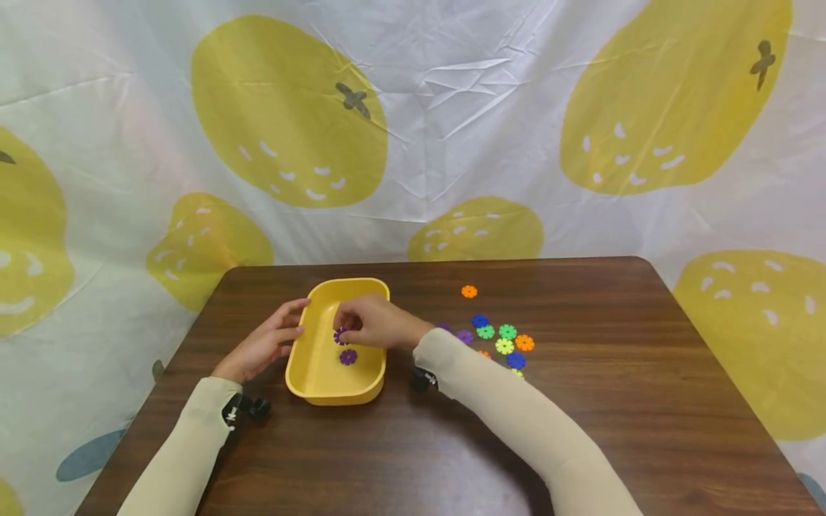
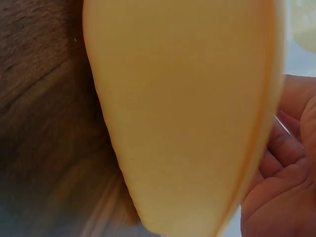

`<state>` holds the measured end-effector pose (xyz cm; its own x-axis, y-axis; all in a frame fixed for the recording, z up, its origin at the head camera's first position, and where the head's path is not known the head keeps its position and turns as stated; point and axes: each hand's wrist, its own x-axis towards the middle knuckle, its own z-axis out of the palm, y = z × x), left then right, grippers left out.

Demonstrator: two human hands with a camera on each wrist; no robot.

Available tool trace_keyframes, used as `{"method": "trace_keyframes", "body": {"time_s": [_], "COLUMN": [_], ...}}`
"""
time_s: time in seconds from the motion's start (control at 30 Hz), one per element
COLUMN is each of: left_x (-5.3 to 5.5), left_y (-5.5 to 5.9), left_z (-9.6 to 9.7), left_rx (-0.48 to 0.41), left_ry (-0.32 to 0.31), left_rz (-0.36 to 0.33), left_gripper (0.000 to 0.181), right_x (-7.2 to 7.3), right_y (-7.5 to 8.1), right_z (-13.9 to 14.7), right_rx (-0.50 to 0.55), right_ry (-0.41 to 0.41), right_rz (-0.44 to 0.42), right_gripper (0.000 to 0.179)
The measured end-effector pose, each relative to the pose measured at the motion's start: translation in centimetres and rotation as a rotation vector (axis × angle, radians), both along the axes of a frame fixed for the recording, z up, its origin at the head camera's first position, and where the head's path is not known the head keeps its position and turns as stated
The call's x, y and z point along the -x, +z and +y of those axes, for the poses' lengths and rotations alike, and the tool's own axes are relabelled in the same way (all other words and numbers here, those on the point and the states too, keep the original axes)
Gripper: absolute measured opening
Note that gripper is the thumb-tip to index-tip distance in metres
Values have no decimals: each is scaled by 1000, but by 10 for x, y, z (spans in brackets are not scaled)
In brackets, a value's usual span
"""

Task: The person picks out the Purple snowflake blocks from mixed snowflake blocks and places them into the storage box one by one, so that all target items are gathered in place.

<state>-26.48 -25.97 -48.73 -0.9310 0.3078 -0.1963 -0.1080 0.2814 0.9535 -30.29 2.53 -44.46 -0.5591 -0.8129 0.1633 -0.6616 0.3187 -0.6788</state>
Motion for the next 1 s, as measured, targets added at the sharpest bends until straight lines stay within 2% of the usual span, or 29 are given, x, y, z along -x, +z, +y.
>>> {"method": "trace_keyframes", "body": {"time_s": [0.27,0.57,0.73,1.0], "left_x": [1,-2,-1,-1], "left_y": [0,2,2,1], "left_z": [1,1,1,1], "left_rx": [-13,4,1,-9], "left_ry": [-9,-7,-6,-9], "left_rz": [6,2,6,11], "left_gripper": [59,59,58,59], "right_x": [-3,-7,-9,-8], "right_y": [-3,-9,-9,-4], "right_z": [-13,-22,-22,-15], "right_rx": [-96,-286,-300,-211], "right_ry": [33,21,16,15], "right_rz": [16,133,136,98], "right_gripper": [11,17,17,14]}}
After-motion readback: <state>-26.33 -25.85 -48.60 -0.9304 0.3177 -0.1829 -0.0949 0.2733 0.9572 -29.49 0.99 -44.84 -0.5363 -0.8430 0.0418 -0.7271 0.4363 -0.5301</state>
